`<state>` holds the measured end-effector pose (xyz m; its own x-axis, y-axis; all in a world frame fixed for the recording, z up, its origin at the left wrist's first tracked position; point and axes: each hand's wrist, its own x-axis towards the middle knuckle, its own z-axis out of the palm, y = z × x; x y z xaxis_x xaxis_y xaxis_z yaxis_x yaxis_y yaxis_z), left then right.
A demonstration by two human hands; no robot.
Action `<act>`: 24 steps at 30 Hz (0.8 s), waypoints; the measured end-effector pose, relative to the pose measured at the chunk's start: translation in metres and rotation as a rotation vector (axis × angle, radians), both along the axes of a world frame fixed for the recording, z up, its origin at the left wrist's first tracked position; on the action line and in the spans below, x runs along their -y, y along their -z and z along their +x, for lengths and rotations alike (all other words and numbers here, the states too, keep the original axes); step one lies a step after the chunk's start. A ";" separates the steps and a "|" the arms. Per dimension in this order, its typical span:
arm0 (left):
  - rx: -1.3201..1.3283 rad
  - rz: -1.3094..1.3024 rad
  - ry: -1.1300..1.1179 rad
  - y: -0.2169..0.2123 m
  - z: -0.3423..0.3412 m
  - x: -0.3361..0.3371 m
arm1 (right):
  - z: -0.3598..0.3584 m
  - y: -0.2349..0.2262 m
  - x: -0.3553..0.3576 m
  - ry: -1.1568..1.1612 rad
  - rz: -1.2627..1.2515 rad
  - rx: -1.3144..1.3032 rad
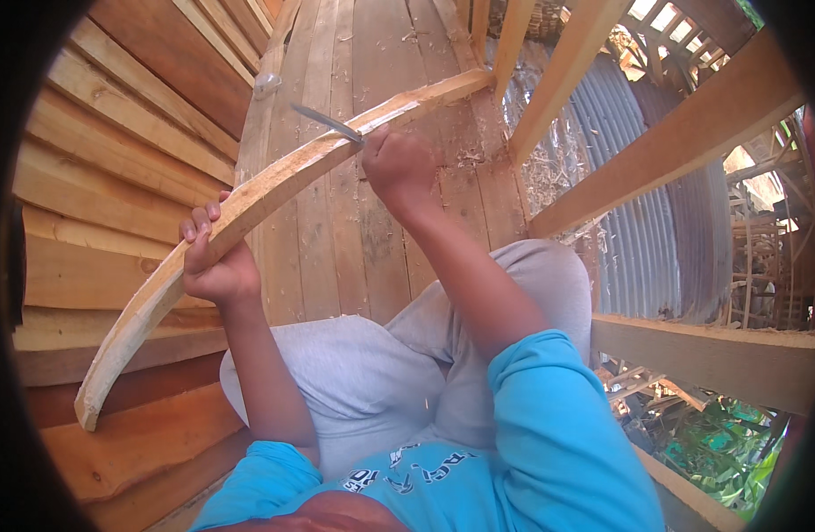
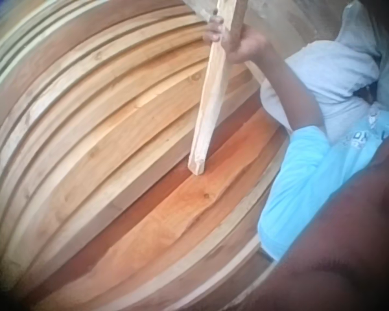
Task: The person sits on a wooden floor and uses a knife to carve a long piece of wood, removing thin shavings along its length. The person holds the wood with one hand and scrapes the surface with the knife in the other hand.
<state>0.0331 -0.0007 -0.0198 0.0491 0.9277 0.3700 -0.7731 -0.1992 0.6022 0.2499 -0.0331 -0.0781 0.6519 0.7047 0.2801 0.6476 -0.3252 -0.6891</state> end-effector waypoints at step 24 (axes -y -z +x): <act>0.051 0.020 0.020 0.015 -0.001 -0.002 | -0.010 -0.005 0.005 -0.252 -0.134 0.064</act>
